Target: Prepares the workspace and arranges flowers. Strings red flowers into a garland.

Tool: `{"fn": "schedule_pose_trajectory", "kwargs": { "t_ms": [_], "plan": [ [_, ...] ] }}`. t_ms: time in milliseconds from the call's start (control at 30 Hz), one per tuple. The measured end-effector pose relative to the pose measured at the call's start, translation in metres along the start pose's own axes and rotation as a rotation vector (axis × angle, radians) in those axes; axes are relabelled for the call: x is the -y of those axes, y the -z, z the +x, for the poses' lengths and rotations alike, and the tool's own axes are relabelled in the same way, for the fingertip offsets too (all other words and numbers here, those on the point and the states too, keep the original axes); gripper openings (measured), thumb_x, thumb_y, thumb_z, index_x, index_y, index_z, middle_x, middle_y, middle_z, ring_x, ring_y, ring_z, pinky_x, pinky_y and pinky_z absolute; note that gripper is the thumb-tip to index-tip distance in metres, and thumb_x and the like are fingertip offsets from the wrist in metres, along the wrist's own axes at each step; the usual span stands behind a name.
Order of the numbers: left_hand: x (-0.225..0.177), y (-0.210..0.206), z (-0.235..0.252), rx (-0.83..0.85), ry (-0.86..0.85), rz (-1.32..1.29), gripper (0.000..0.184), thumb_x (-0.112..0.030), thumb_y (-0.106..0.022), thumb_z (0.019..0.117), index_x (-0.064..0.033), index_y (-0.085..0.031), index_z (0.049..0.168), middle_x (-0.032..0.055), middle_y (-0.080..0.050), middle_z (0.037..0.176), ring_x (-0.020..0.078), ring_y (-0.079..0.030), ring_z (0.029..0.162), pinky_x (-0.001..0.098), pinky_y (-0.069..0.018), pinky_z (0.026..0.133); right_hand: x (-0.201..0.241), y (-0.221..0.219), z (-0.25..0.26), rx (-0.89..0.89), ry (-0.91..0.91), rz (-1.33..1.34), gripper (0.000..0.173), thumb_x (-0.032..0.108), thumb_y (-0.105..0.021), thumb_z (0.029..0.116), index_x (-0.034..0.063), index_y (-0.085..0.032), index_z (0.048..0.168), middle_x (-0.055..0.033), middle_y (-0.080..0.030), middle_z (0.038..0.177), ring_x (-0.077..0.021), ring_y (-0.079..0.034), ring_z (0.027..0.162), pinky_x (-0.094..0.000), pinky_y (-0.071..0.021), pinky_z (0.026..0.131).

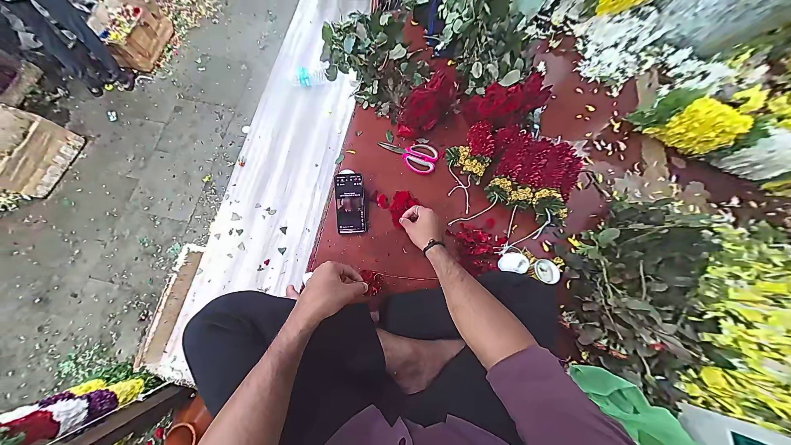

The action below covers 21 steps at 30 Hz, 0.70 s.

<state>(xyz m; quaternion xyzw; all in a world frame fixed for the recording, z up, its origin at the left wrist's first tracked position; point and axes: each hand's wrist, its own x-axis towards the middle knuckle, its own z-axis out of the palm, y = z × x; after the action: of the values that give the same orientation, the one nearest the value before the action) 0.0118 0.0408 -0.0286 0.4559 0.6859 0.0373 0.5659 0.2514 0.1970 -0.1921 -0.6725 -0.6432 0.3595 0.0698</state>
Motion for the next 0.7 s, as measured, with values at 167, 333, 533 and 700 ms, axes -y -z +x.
{"fn": "schedule_pose_trajectory", "kwargs": {
  "t_ms": [167,333,533,700],
  "plan": [
    [-0.006,-0.004,-0.001,0.065,-0.038,-0.382,0.031,-0.023,-0.079,0.0894,-0.0102,-0.076,0.117,0.0028,-0.077,0.1,0.0107,-0.072,0.088,0.0326,-0.0599,0.083,0.002,0.027,-0.01,-0.006,-0.011,0.334,0.025,0.013,-0.077,0.0861,0.006,-0.073,0.109,-0.0092,-0.076,0.096,-0.0204,-0.073,0.08,-0.0446,-0.0628,0.076],
    [-0.014,-0.002,-0.008,0.096,0.007,-0.486,0.042,-0.023,-0.08,0.0896,-0.0095,-0.072,0.128,0.0049,-0.075,0.112,0.0113,-0.07,0.101,0.0317,-0.0571,0.09,-0.009,0.029,-0.022,0.059,-0.036,0.271,0.015,0.011,-0.069,0.0938,0.0064,-0.076,0.107,-0.0095,-0.076,0.096,-0.0201,-0.074,0.077,-0.0443,-0.0636,0.077],
    [-0.015,-0.001,-0.014,0.103,0.008,-0.527,0.039,-0.024,-0.078,0.0908,-0.0093,-0.074,0.127,0.0036,-0.074,0.122,0.0126,-0.068,0.113,0.0339,-0.0552,0.098,-0.015,0.027,-0.017,0.054,-0.104,0.285,0.053,-0.002,-0.078,0.0751,0.0062,-0.067,0.126,-0.0123,-0.076,0.095,-0.0256,-0.075,0.079,-0.0493,-0.063,0.077],
    [-0.016,0.001,-0.013,0.085,0.011,-0.551,0.042,-0.023,-0.078,0.0912,-0.0087,-0.072,0.13,0.0039,-0.074,0.122,0.012,-0.068,0.11,0.0322,-0.0546,0.096,0.0,0.041,-0.027,0.068,-0.148,0.458,0.038,0.0,-0.077,0.0814,0.0047,-0.071,0.118,-0.0122,-0.075,0.099,-0.0214,-0.072,0.076,-0.0393,-0.0593,0.064]
  ]
}}
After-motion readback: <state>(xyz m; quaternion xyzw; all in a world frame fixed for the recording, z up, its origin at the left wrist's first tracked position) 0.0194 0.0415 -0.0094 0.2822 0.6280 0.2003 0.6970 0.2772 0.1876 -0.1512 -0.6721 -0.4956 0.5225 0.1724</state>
